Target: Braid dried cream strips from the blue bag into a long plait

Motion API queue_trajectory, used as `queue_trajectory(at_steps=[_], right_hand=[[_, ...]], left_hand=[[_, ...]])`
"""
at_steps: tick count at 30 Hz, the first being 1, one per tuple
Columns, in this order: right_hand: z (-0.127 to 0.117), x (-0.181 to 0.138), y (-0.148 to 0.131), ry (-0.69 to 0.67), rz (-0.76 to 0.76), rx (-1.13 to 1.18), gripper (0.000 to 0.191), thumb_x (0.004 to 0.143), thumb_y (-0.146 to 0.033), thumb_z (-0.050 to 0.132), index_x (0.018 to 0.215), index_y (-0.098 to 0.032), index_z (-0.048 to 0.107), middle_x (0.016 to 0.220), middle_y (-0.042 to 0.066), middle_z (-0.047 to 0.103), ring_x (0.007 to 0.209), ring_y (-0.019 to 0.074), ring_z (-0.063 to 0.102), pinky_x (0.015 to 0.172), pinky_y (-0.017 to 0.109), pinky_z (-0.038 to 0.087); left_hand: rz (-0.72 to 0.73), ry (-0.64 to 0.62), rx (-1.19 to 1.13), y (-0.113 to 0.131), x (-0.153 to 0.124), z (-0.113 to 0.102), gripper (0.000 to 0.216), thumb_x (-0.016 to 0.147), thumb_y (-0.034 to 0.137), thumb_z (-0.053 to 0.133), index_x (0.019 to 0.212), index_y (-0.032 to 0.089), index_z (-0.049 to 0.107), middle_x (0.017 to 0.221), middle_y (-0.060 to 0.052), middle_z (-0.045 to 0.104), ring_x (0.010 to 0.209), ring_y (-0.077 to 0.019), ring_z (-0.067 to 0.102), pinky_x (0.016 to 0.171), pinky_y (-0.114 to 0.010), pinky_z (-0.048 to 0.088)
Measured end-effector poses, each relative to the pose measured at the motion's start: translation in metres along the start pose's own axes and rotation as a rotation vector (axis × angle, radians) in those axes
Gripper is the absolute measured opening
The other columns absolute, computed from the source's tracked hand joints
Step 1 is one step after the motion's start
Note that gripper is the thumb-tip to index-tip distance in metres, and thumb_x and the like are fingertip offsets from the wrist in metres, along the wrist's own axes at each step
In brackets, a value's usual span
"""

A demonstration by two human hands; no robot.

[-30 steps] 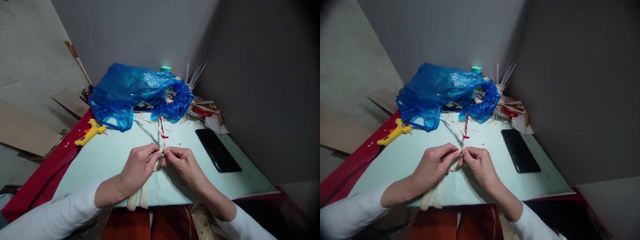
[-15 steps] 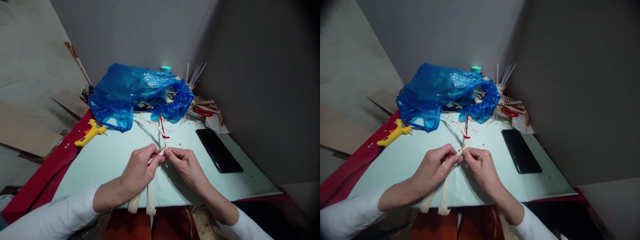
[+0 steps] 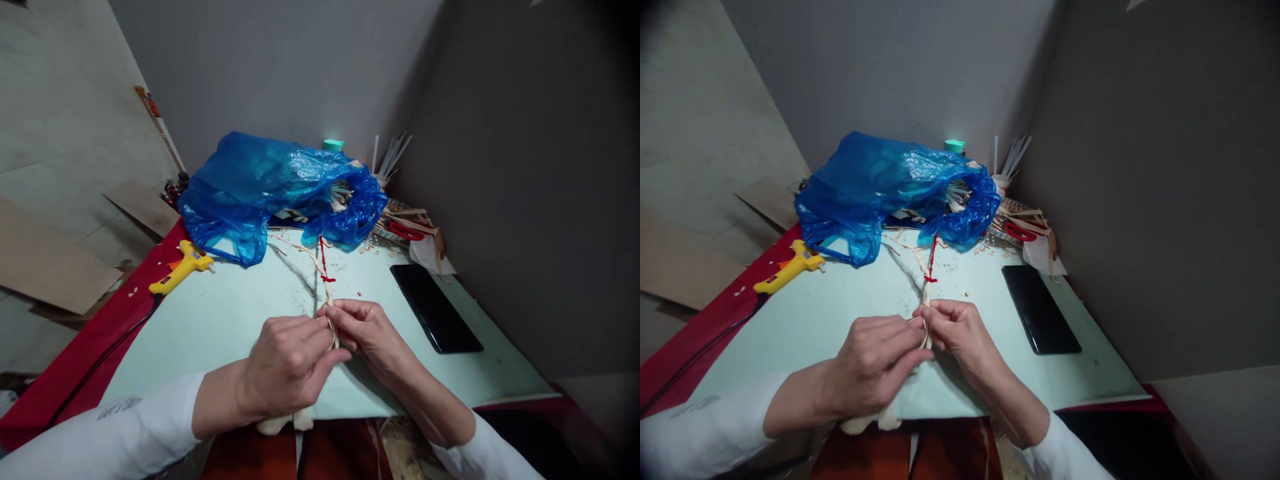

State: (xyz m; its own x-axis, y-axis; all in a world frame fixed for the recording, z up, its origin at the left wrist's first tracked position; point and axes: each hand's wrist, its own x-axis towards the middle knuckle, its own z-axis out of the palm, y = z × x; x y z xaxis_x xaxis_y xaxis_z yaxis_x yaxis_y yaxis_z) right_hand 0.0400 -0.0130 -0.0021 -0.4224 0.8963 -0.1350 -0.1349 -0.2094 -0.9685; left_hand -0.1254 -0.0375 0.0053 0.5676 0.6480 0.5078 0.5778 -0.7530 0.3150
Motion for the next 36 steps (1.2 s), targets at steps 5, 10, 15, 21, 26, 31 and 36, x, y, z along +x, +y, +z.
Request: queue_trajectory(at_steps=[5, 10, 15, 21, 26, 31, 36], right_hand=[[-0.001, 0.0, 0.003, -0.039, 0.029, 0.061, 0.037, 0.086, -0.046, 0.062, 0.07, -0.012, 0.061, 0.055, -0.006, 0.037, 0.048, 0.005, 0.019, 0.046, 0.024, 0.011], [-0.001, -0.002, 0.007, -0.087, 0.013, 0.12, 0.032, 0.086, -0.044, 0.062, 0.073, -0.014, 0.06, 0.068, -0.001, 0.053, 0.057, 0.0074, 0.039, 0.055, 0.021, 0.03], [0.001, -0.002, 0.007, -0.103, 0.001, 0.135, 0.027, 0.087, -0.039, 0.063, 0.073, -0.015, 0.06, 0.073, 0.002, 0.058, 0.07, 0.0115, 0.052, 0.068, 0.023, 0.04], [0.003, -0.002, 0.009, -0.057, 0.0, 0.052, 0.029, 0.089, -0.04, 0.059, 0.075, -0.015, 0.056, 0.072, 0.001, 0.056, 0.063, 0.0093, 0.047, 0.06, 0.021, 0.036], [0.003, -0.004, 0.014, 0.007, -0.109, -0.19, 0.03, 0.095, -0.043, 0.048, 0.114, -0.02, 0.049, 0.071, -0.002, 0.053, 0.064, 0.0117, 0.047, 0.058, 0.023, 0.036], [0.002, -0.008, 0.012, -0.024, -0.148, -0.493, 0.033, 0.098, -0.038, 0.038, 0.125, -0.019, 0.038, 0.073, -0.002, 0.055, 0.063, 0.0129, 0.048, 0.062, 0.025, 0.038], [-0.002, -0.012, -0.002, -0.06, -0.149, -0.877, 0.024, 0.097, -0.024, 0.035, 0.119, -0.02, 0.043, 0.077, 0.002, 0.062, 0.066, 0.0157, 0.055, 0.062, 0.026, 0.037]], left_hand=[[-0.515, 0.074, -0.545, -0.013, 0.017, -0.008, 0.019, 0.092, 0.025, 0.048, 0.104, 0.018, 0.061, 0.093, -0.006, 0.062, 0.089, -0.0173, 0.057, 0.08, -0.03, 0.043], [-0.698, -0.171, -1.212, -0.021, 0.021, 0.001, 0.047, 0.092, 0.029, 0.048, 0.137, 0.02, 0.037, 0.077, 0.001, 0.054, 0.066, -0.0116, 0.055, 0.064, -0.024, 0.042], [-0.735, -0.075, -1.249, -0.018, 0.019, 0.005, 0.061, 0.086, 0.025, 0.057, 0.14, 0.022, 0.029, 0.08, 0.002, 0.053, 0.062, -0.0092, 0.054, 0.059, -0.024, 0.042], [-0.759, 0.012, -1.217, -0.014, 0.017, 0.006, 0.054, 0.084, 0.019, 0.058, 0.131, 0.026, 0.032, 0.08, 0.005, 0.052, 0.055, -0.0049, 0.048, 0.051, -0.02, 0.034], [-0.883, 0.066, -1.283, -0.012, 0.015, 0.009, 0.029, 0.082, 0.022, 0.058, 0.104, 0.02, 0.04, 0.07, 0.005, 0.053, 0.048, -0.0038, 0.038, 0.047, -0.019, 0.025], [-0.912, -0.152, -1.326, -0.017, 0.016, 0.005, 0.017, 0.079, 0.025, 0.058, 0.082, 0.017, 0.044, 0.061, 0.0, 0.057, 0.043, -0.0031, 0.027, 0.044, -0.02, 0.015], [-0.937, -0.163, -1.258, -0.022, 0.015, 0.004, 0.014, 0.077, 0.023, 0.059, 0.076, 0.016, 0.047, 0.057, 0.004, 0.052, 0.041, -0.0021, 0.027, 0.042, -0.02, 0.015]])
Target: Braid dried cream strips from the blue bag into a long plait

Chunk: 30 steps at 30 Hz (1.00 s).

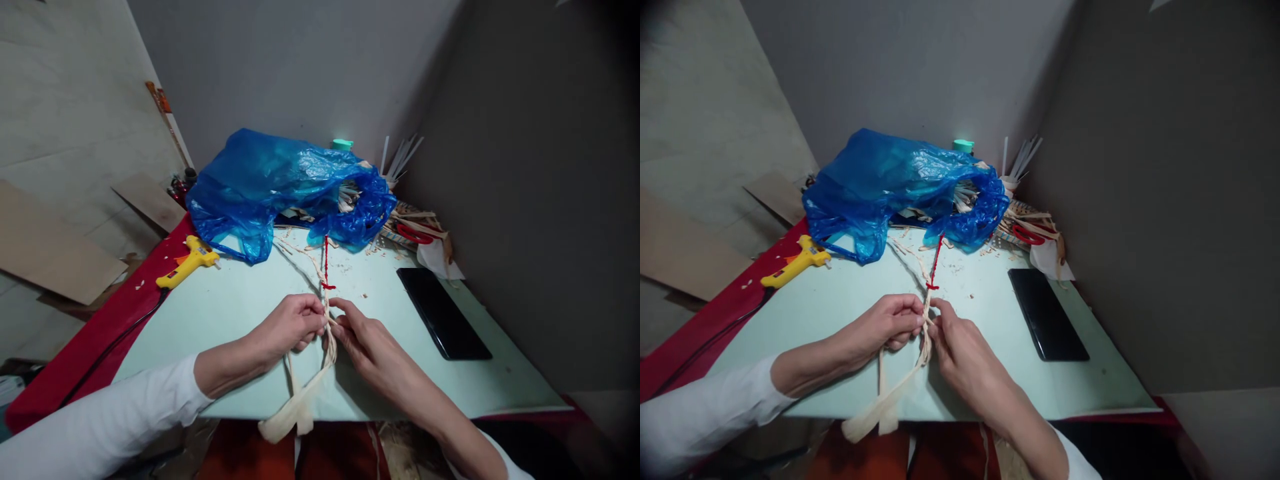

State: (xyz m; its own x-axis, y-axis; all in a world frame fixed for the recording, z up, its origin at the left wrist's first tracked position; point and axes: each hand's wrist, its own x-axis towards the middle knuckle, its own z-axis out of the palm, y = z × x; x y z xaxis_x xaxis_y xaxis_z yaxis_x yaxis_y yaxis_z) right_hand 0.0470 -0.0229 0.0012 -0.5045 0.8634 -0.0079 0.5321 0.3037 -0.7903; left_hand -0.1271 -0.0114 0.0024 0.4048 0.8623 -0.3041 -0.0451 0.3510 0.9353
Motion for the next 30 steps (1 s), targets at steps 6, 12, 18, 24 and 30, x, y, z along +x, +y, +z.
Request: queue_trajectory(at_steps=[6, 12, 18, 24, 30], right_hand=[[0.005, -0.015, -0.004, 0.257, -0.092, -0.639, 0.014, 0.087, -0.012, 0.043, 0.08, -0.02, 0.052, 0.062, 0.003, 0.06, 0.045, 0.0139, 0.046, 0.049, 0.028, 0.019], [0.039, -0.023, -0.022, 0.475, -0.341, -0.759, 0.02, 0.084, -0.004, 0.043, 0.074, -0.019, 0.051, 0.053, 0.0, 0.05, 0.045, 0.0133, 0.043, 0.049, 0.029, 0.02], [0.051, -0.025, -0.014, 0.497, -0.447, -0.895, 0.025, 0.084, 0.002, 0.04, 0.089, -0.012, 0.059, 0.063, 0.004, 0.057, 0.052, 0.0161, 0.048, 0.051, 0.03, 0.028], [0.016, -0.033, -0.017, 0.384, -0.353, -0.482, 0.017, 0.093, -0.021, 0.048, 0.085, -0.017, 0.062, 0.068, 0.003, 0.058, 0.062, 0.0155, 0.053, 0.057, 0.027, 0.036], [-0.006, -0.01, -0.011, 0.168, -0.015, 0.187, 0.025, 0.095, -0.039, 0.047, 0.099, -0.017, 0.059, 0.088, 0.004, 0.063, 0.08, 0.016, 0.057, 0.072, 0.027, 0.044]], left_hand=[[-0.004, 0.031, 0.017, -0.004, 0.0, 0.002, 0.011, 0.078, 0.024, 0.058, 0.077, 0.016, 0.05, 0.059, 0.002, 0.058, 0.037, -0.0017, 0.026, 0.037, -0.019, 0.014], [0.031, 0.057, 0.037, -0.003, -0.003, 0.003, 0.016, 0.078, 0.022, 0.058, 0.066, 0.015, 0.05, 0.047, 0.008, 0.042, 0.037, -0.002, 0.029, 0.038, -0.018, 0.015], [0.011, -0.032, -0.049, -0.001, -0.006, 0.0, 0.019, 0.08, 0.028, 0.062, 0.072, 0.014, 0.053, 0.053, 0.009, 0.037, 0.042, -0.0018, 0.023, 0.042, -0.02, 0.012], [0.028, 0.007, -0.02, -0.001, -0.007, 0.003, 0.012, 0.076, 0.023, 0.066, 0.08, 0.014, 0.058, 0.055, 0.007, 0.041, 0.045, -0.0028, 0.026, 0.043, -0.021, 0.015], [0.069, 0.046, -0.011, 0.0, -0.005, 0.007, 0.018, 0.074, 0.027, 0.07, 0.079, 0.011, 0.063, 0.053, 0.005, 0.047, 0.045, -0.0035, 0.028, 0.044, -0.021, 0.018]])
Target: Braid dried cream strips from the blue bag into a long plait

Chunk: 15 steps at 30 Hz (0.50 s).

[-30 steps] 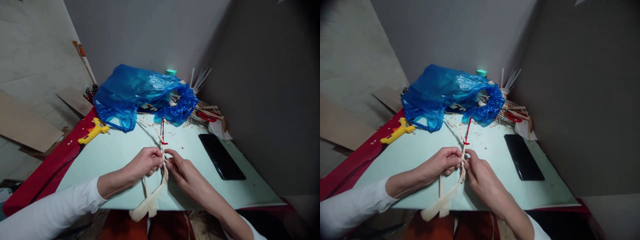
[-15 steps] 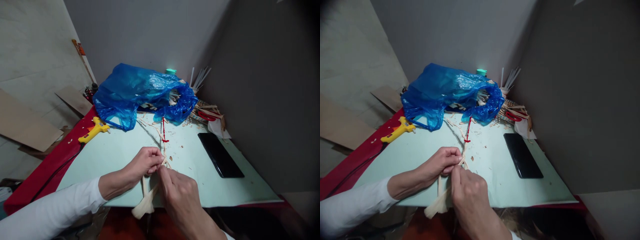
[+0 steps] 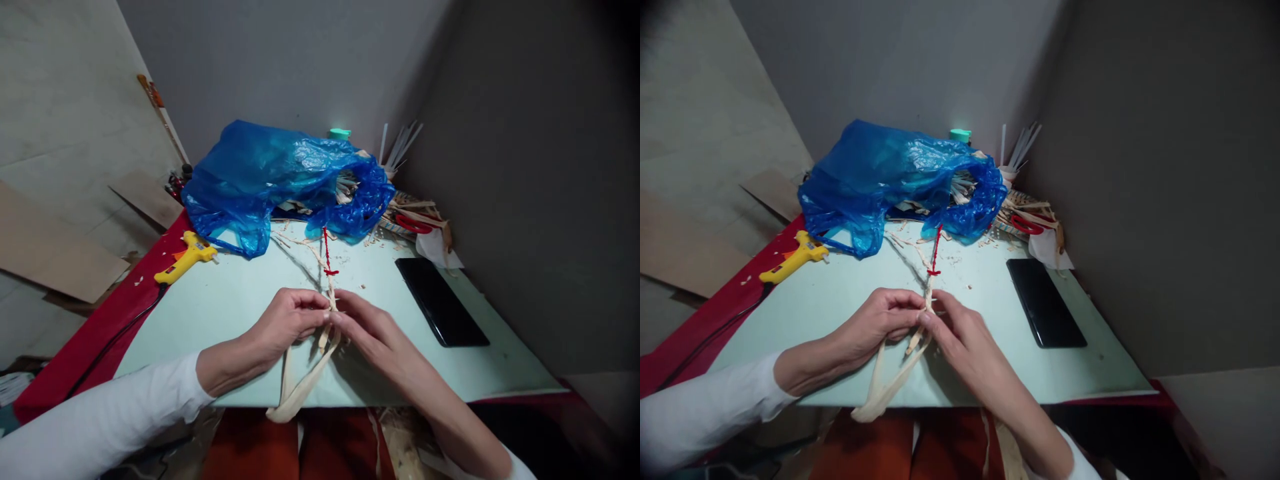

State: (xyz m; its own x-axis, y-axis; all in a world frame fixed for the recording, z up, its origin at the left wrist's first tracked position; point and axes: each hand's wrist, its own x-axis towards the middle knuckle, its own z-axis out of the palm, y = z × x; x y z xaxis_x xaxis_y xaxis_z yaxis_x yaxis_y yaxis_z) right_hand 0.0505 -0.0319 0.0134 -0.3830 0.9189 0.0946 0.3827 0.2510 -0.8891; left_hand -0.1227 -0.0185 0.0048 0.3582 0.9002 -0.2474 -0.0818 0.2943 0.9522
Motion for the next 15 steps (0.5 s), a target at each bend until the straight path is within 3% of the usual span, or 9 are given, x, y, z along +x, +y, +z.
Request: queue_trajectory(at_steps=[2, 5, 10, 15], right_hand=[[0.005, 0.009, 0.009, -0.163, 0.068, 0.187, 0.028, 0.096, -0.042, 0.044, 0.091, -0.017, 0.056, 0.074, 0.0, 0.057, 0.068, 0.013, 0.052, 0.063, 0.024, 0.041], [0.01, 0.013, 0.018, -0.233, 0.153, 0.36, 0.032, 0.094, -0.047, 0.046, 0.084, -0.017, 0.051, 0.064, -0.004, 0.043, 0.054, 0.0085, 0.038, 0.05, 0.021, 0.031], [0.01, 0.009, 0.022, -0.195, 0.209, 0.479, 0.037, 0.093, -0.051, 0.045, 0.079, -0.018, 0.049, 0.058, -0.008, 0.026, 0.049, 0.0074, 0.023, 0.045, 0.022, 0.019], [0.008, 0.009, 0.022, -0.137, 0.178, 0.35, 0.04, 0.094, -0.047, 0.046, 0.07, -0.017, 0.052, 0.053, -0.007, 0.032, 0.048, 0.0074, 0.025, 0.047, 0.024, 0.02]], left_hand=[[0.013, 0.014, 0.048, 0.002, 0.0, 0.001, 0.02, 0.073, 0.029, 0.071, 0.077, 0.01, 0.065, 0.051, 0.004, 0.05, 0.045, -0.0039, 0.029, 0.045, -0.021, 0.019], [0.022, 0.064, 0.119, 0.004, 0.0, 0.0, 0.021, 0.071, 0.028, 0.072, 0.076, 0.009, 0.069, 0.049, 0.004, 0.049, 0.046, -0.0047, 0.031, 0.045, -0.021, 0.021], [0.032, 0.101, 0.272, 0.004, 0.0, 0.0, 0.016, 0.072, 0.025, 0.068, 0.078, 0.01, 0.073, 0.05, 0.003, 0.052, 0.048, -0.0073, 0.039, 0.049, -0.022, 0.029], [0.082, 0.049, 0.474, 0.009, -0.004, -0.001, 0.018, 0.08, 0.024, 0.059, 0.073, 0.013, 0.072, 0.066, -0.002, 0.066, 0.061, -0.0105, 0.053, 0.06, -0.022, 0.039]])
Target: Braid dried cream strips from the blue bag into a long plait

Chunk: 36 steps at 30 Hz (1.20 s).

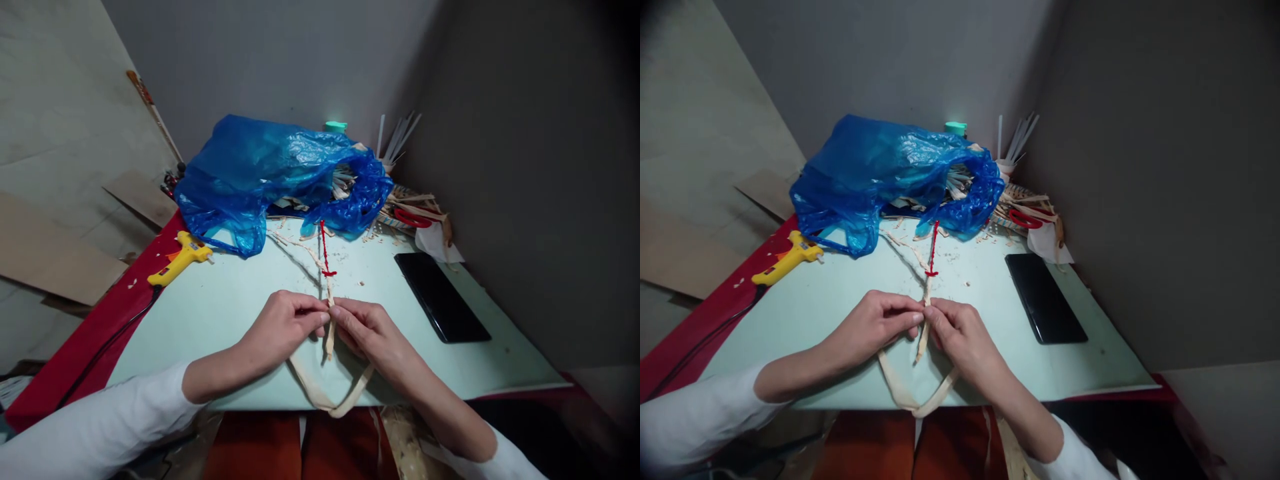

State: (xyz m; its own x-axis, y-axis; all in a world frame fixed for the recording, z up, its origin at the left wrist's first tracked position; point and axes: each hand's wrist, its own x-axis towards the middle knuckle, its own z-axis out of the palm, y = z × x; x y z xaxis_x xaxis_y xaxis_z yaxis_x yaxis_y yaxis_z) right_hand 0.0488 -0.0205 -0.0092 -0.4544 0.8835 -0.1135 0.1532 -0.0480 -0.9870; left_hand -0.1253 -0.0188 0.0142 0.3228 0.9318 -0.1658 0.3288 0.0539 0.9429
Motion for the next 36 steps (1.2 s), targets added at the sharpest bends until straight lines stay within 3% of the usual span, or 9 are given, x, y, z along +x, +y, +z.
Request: queue_trajectory(at_steps=[6, 10, 15, 20, 23, 26, 29, 32, 36], right_hand=[[-0.003, 0.0, 0.002, -0.036, -0.013, 0.023, 0.044, 0.096, -0.045, 0.044, 0.065, -0.015, 0.054, 0.054, -0.004, 0.044, 0.048, 0.0069, 0.031, 0.049, 0.023, 0.023], [0.0, -0.001, 0.003, 0.004, -0.04, 0.059, 0.043, 0.095, -0.044, 0.046, 0.067, -0.014, 0.059, 0.06, -0.002, 0.051, 0.053, 0.008, 0.035, 0.052, 0.022, 0.026], [0.005, 0.0, 0.004, 0.091, -0.006, 0.096, 0.032, 0.091, -0.043, 0.054, 0.094, -0.015, 0.07, 0.058, -0.003, 0.049, 0.056, 0.0104, 0.041, 0.058, 0.023, 0.034], [0.006, -0.001, -0.003, 0.034, -0.004, 0.155, 0.034, 0.092, -0.041, 0.052, 0.101, -0.014, 0.071, 0.085, 0.006, 0.065, 0.075, 0.0149, 0.055, 0.068, 0.026, 0.042], [0.005, -0.003, -0.006, 0.041, -0.029, 0.189, 0.031, 0.091, -0.039, 0.055, 0.103, -0.014, 0.068, 0.074, 0.002, 0.06, 0.066, 0.0116, 0.05, 0.061, 0.023, 0.038], [0.006, -0.005, -0.004, 0.055, -0.017, 0.292, 0.032, 0.091, -0.042, 0.055, 0.104, -0.015, 0.065, 0.065, -0.004, 0.047, 0.055, 0.0079, 0.036, 0.051, 0.02, 0.028], [0.007, -0.007, 0.0, 0.031, -0.026, 0.369, 0.031, 0.092, -0.044, 0.053, 0.096, -0.015, 0.064, 0.066, -0.004, 0.041, 0.055, 0.0075, 0.03, 0.049, 0.02, 0.023], [0.009, -0.007, -0.001, 0.005, -0.047, 0.379, 0.03, 0.093, -0.042, 0.053, 0.101, -0.017, 0.066, 0.069, -0.002, 0.046, 0.06, 0.0092, 0.039, 0.057, 0.021, 0.033], [0.01, -0.007, -0.005, -0.024, -0.037, 0.317, 0.036, 0.093, -0.042, 0.051, 0.122, -0.022, 0.062, 0.087, 0.002, 0.06, 0.085, 0.0153, 0.054, 0.079, 0.026, 0.043]], left_hand=[[-0.16, -0.235, -0.122, -0.001, 0.002, -0.014, 0.027, 0.087, 0.034, 0.05, 0.069, 0.015, 0.057, 0.051, 0.002, 0.058, 0.034, -0.0046, 0.031, 0.037, -0.02, 0.02], [-0.151, -0.309, -0.146, 0.004, -0.001, -0.014, 0.029, 0.09, 0.036, 0.045, 0.074, 0.015, 0.058, 0.051, 0.002, 0.058, 0.03, -0.0047, 0.029, 0.035, -0.021, 0.018], [0.194, -0.116, 0.366, 0.002, -0.014, 0.007, 0.03, 0.091, 0.023, 0.042, 0.068, 0.016, 0.059, 0.056, -0.001, 0.058, 0.052, -0.0106, 0.049, 0.057, -0.024, 0.038], [0.488, -0.072, 0.654, -0.012, -0.021, 0.02, 0.031, 0.094, 0.021, 0.036, 0.073, 0.016, 0.058, 0.064, -0.005, 0.059, 0.058, -0.0155, 0.053, 0.057, -0.028, 0.037], [0.576, -0.086, 0.698, -0.007, -0.023, 0.016, 0.034, 0.095, 0.027, 0.041, 0.066, 0.018, 0.056, 0.06, -0.003, 0.057, 0.055, -0.0142, 0.05, 0.056, -0.029, 0.034], [0.548, 0.105, 0.562, 0.003, -0.02, 0.008, 0.037, 0.093, 0.03, 0.046, 0.058, 0.019, 0.051, 0.054, -0.001, 0.052, 0.052, -0.012, 0.045, 0.056, -0.028, 0.033], [0.323, 0.283, 0.258, 0.008, -0.008, 0.003, 0.023, 0.091, 0.03, 0.049, 0.072, 0.018, 0.056, 0.071, -0.002, 0.058, 0.067, -0.0138, 0.053, 0.066, -0.027, 0.039], [0.153, 0.028, -0.14, 0.004, 0.005, 0.001, 0.014, 0.087, 0.03, 0.055, 0.093, 0.017, 0.053, 0.083, -0.004, 0.062, 0.079, -0.0164, 0.058, 0.075, -0.029, 0.043], [0.045, -0.209, -0.369, -0.001, 0.011, 0.001, 0.013, 0.087, 0.028, 0.053, 0.089, 0.016, 0.049, 0.069, -0.002, 0.058, 0.069, -0.0151, 0.057, 0.07, -0.029, 0.042]])
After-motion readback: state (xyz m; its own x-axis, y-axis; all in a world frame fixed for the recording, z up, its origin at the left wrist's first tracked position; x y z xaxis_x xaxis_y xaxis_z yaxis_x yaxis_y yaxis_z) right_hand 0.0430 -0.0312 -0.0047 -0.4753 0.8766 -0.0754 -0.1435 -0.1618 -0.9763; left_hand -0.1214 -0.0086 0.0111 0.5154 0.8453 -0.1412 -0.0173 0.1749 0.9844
